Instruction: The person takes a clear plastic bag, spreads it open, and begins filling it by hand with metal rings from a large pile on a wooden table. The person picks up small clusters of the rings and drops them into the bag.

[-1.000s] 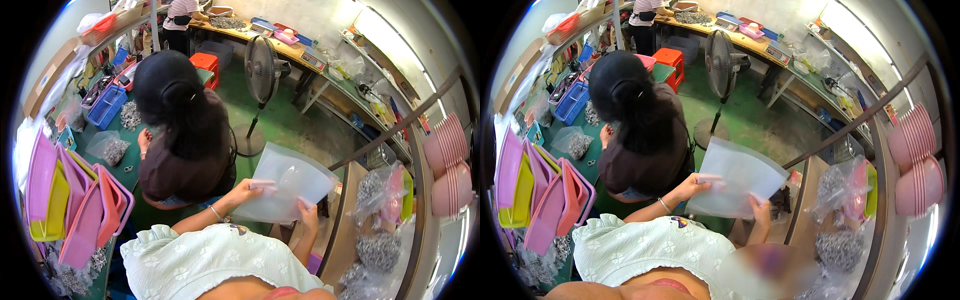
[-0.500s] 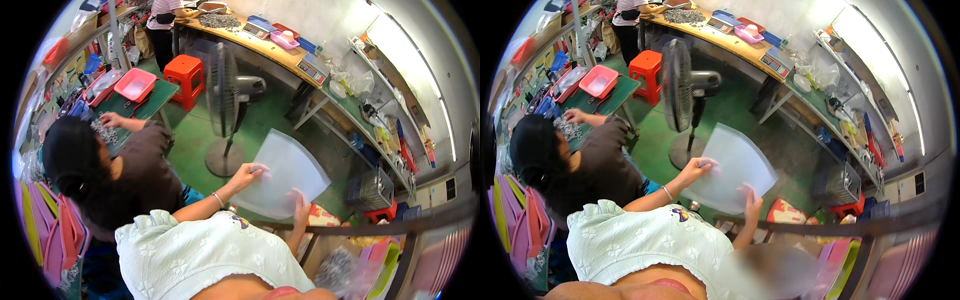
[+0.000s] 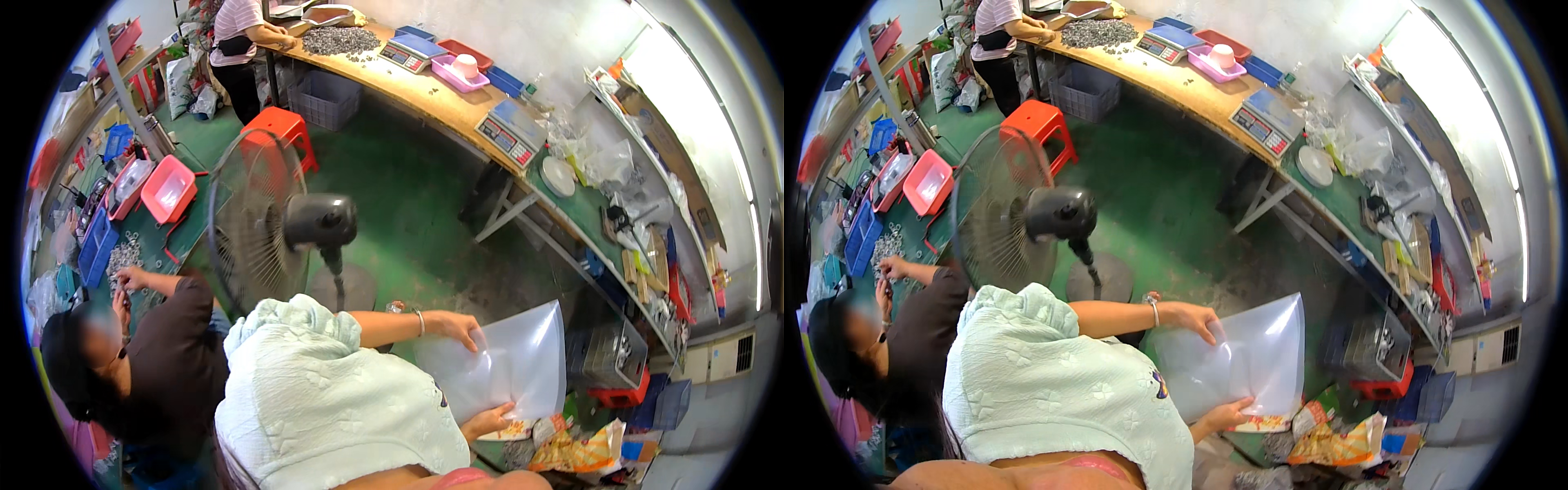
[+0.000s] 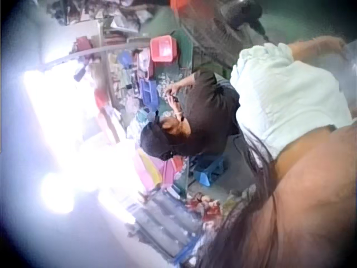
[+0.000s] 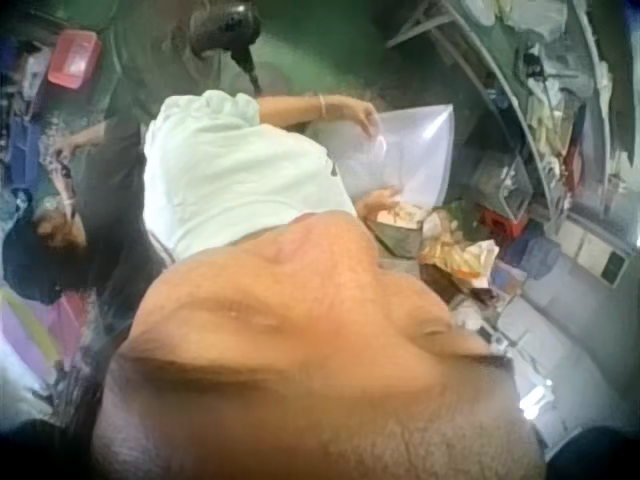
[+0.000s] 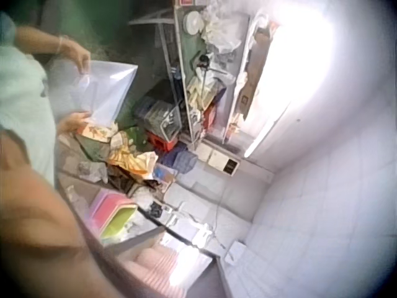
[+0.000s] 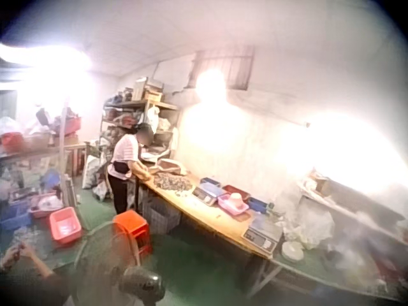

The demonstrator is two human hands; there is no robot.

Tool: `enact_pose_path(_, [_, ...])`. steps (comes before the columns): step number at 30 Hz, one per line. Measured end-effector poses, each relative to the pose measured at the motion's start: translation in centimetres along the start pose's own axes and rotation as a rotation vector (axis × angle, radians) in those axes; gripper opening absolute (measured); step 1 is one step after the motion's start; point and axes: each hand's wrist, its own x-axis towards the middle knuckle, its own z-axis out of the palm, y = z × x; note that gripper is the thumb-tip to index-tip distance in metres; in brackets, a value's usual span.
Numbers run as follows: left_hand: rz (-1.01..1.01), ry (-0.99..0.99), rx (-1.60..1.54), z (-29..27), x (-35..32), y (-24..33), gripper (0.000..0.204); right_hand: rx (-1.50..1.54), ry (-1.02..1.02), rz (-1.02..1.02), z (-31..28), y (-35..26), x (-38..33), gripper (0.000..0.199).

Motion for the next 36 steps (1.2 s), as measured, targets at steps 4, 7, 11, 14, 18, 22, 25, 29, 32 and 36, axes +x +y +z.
enact_pose_path(4, [0.14,0.062,0.06,-9.3,7.1,0.3,0.026,0.071,-0.086,-0.074,10.2,-1.3,6.7,0.041])
enact_pose_path(7, [0.154,0.231,0.126,-17.6,11.0,1.9,0.022,0.079,-0.139,0.009,19.4,-7.1,10.7,0.041])
enact_pose_path(11, [0.241,0.45,0.056,-27.8,12.0,4.0,0.021,0.099,-0.516,0.02,30.6,-9.3,17.1,0.032])
enact_pose_path(14, [0.217,0.657,0.01,-33.8,10.1,5.3,0.022,0.291,-0.745,-0.152,38.5,-13.4,17.6,0.023])
enact_pose_path(18, [0.212,1.061,-0.125,-41.1,7.5,5.6,0.023,0.424,-1.108,-0.156,51.1,-16.5,17.3,0.016])
enact_pose_path(22, [0.236,1.229,-0.201,-47.4,4.3,6.3,0.027,0.335,-1.082,-0.567,64.1,-21.6,14.7,0.014])
enact_pose_path(25, [0.237,1.4,-0.293,-51.0,1.8,5.4,0.027,0.24,-1.18,-0.725,73.3,-26.4,11.4,0.015])
enact_pose_path(29, [0.343,1.304,-0.482,-55.2,-1.3,6.7,0.034,0.154,-1.212,-0.952,83.2,-33.5,6.5,0.017])
enact_pose_path(32, [0.494,1.282,-0.587,-60.1,-5.1,7.8,0.049,0.281,-1.674,-0.765,89.7,-37.7,2.3,0.015])
enact_pose_path(36, [0.648,1.276,-0.87,-68.6,-13.7,8.9,0.049,0.251,-1.903,-0.844,96.1,-44.3,-3.8,0.012])
